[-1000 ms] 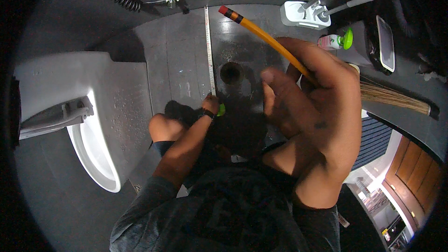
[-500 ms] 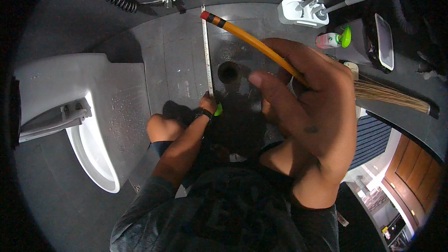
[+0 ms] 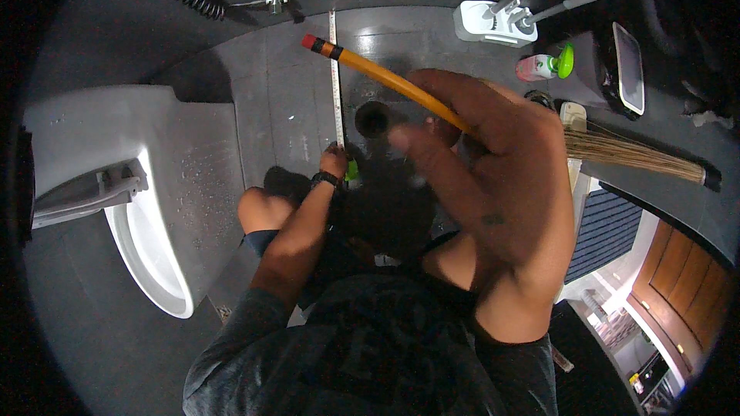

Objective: The person measures the floor around a toilet using a tape measure and pencil, then uses a hammer and chisel to break up the floor material near the drain hole. The person works barefoot in a small bathroom with a white toilet, sink, and cleaning supplies.

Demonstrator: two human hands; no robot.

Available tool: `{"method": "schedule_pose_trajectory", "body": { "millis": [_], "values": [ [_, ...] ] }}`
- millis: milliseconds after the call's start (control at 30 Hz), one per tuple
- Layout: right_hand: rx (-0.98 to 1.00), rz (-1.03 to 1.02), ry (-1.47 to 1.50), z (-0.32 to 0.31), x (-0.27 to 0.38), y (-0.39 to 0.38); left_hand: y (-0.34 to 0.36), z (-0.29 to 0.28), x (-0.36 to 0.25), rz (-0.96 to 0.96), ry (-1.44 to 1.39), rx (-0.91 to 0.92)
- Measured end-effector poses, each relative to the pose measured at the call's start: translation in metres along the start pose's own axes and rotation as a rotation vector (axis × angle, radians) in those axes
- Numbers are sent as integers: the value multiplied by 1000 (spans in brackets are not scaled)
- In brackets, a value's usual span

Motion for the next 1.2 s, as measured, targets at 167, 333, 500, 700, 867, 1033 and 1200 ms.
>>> {"method": "schedule_pose_trajectory", "body": {
  "millis": [167, 333, 500, 700, 867, 1033, 1200],
  "values": [
    [6, 122, 14, 3, -5, -6, 11, 1, -1, -12, -19, 26],
    [-32, 105, 55, 1, -5, -7, 12, 1, -3, -2, -24, 31],
    [-10, 64, 31, -4, -4, -5, 11, -10, -7, -140, -64, -28],
    [77, 29, -9, -4, -3, -2, 10, -25, -23, -84, -166, -67],
    [53, -191, -57, -5, 2, 5, 13, -11, -1, -170, -145, 28],
    [88, -210, -112, -5, 0, 5, -5, 2, 32, -192, -130, -7],
    [57, -195, -117, 0, 6, 9, -8, 25, 64, -188, -143, 29]
  ]
}}
Point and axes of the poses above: each hand's wrist, its own y-axis towards the middle knuckle, its own z-axis out of the palm, x = y × z, the point moved 8 cm from there along y, towards the middle knuckle, and after that the axes turned 6 degrees about -z, right-handed, at the moved point
